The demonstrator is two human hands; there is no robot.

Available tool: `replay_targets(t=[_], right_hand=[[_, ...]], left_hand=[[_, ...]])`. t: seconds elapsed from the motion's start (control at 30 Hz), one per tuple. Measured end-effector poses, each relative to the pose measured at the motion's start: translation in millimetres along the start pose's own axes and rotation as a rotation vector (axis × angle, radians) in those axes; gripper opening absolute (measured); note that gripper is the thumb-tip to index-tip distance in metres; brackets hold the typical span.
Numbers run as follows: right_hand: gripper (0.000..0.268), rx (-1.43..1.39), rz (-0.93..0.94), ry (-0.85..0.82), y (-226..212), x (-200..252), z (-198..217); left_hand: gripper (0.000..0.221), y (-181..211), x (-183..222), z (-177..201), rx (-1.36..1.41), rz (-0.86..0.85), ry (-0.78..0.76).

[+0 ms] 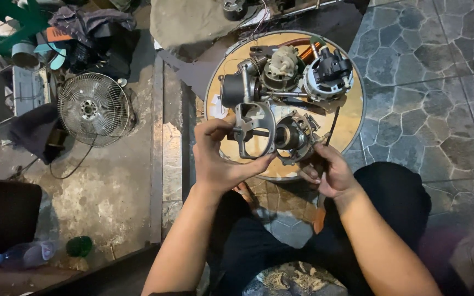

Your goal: Disassembling a small electric motor and gearbox assembly using a screwdriver to pry and unscrew parts.

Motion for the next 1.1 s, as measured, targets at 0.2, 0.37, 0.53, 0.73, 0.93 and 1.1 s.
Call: replay_targets(t=[0.2,0.37,0.53,0.73,0.93,1.1], right_hand=[[0.027,0.079,0.05,-0.003,-10,-6,-35],[0.017,0.173,0.112,-0.023,-28,-2,-68],[0.016,0.229,0.148,-0.004,-36,-3,-83],[0.01,0.279,0.178,0.025,-33,0,-78],[0.013,0.273,0.157,0.05,-31,5,-68],[0.013,0.295,0.168,0.058,-43,3,-97]], left_hand=[[0.069,3,-6,1,0.07,-0.02,-0.071],[0.075,-25,9,7,0.172,-0.013,-0.017],[0.076,-33,6,7,0.281,-0.004,-0.008],[0.074,-56,15,19,0.304,0.066,0.043],[0.078,-58,17,30,0.369,0.055,0.078],[0.072,-65,12,40,0.315,0.087,0.059]])
Point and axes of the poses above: each hand's wrist, its own x-axis away from the middle knuckle, its own z-axis out of the back of the hand, y = z × x, the point moved 8 cm from there along -x, towards the middle knuckle, and after that the axes turned 12 degrees about -y, right-handed, at the moved point
